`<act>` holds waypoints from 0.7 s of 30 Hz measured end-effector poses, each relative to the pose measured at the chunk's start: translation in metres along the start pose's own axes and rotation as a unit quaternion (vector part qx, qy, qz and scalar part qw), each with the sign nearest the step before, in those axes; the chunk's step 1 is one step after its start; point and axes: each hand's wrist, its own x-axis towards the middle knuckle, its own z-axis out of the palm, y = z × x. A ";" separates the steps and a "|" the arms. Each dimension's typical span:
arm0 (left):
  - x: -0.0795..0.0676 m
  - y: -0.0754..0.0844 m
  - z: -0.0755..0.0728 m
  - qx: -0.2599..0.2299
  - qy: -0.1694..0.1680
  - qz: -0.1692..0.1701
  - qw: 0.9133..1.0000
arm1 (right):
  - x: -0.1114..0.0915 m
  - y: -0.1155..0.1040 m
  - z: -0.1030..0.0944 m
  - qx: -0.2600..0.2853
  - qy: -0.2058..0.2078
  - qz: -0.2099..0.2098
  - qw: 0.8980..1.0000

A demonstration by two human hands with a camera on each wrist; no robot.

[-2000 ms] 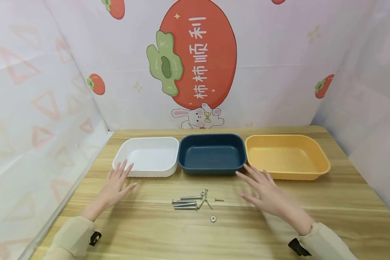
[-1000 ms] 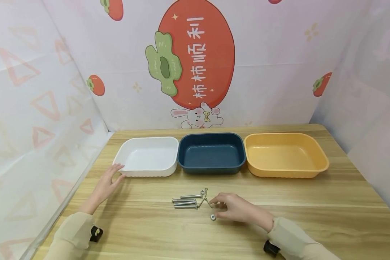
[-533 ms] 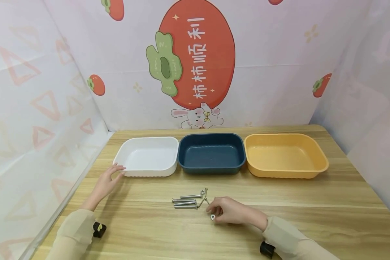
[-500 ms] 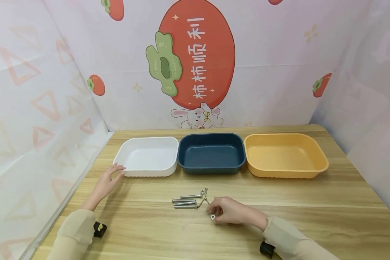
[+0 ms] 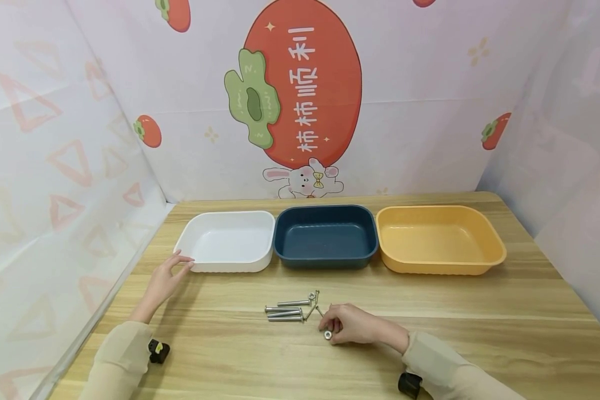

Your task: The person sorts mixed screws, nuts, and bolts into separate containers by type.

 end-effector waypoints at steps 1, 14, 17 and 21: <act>0.000 0.000 0.000 0.000 0.000 -0.001 1.000 | 0.000 0.001 0.000 0.002 0.000 0.003 1.000; 0.000 0.000 -0.001 0.001 -0.005 -0.006 1.000 | 0.002 0.001 0.002 -0.006 0.002 0.033 0.999; 0.000 0.000 -0.001 -0.001 -0.008 -0.007 1.000 | 0.002 0.000 0.002 -0.014 0.005 0.044 0.999; 0.000 0.001 -0.001 0.002 -0.009 -0.006 1.000 | 0.004 -0.001 0.002 -0.018 0.007 0.063 0.998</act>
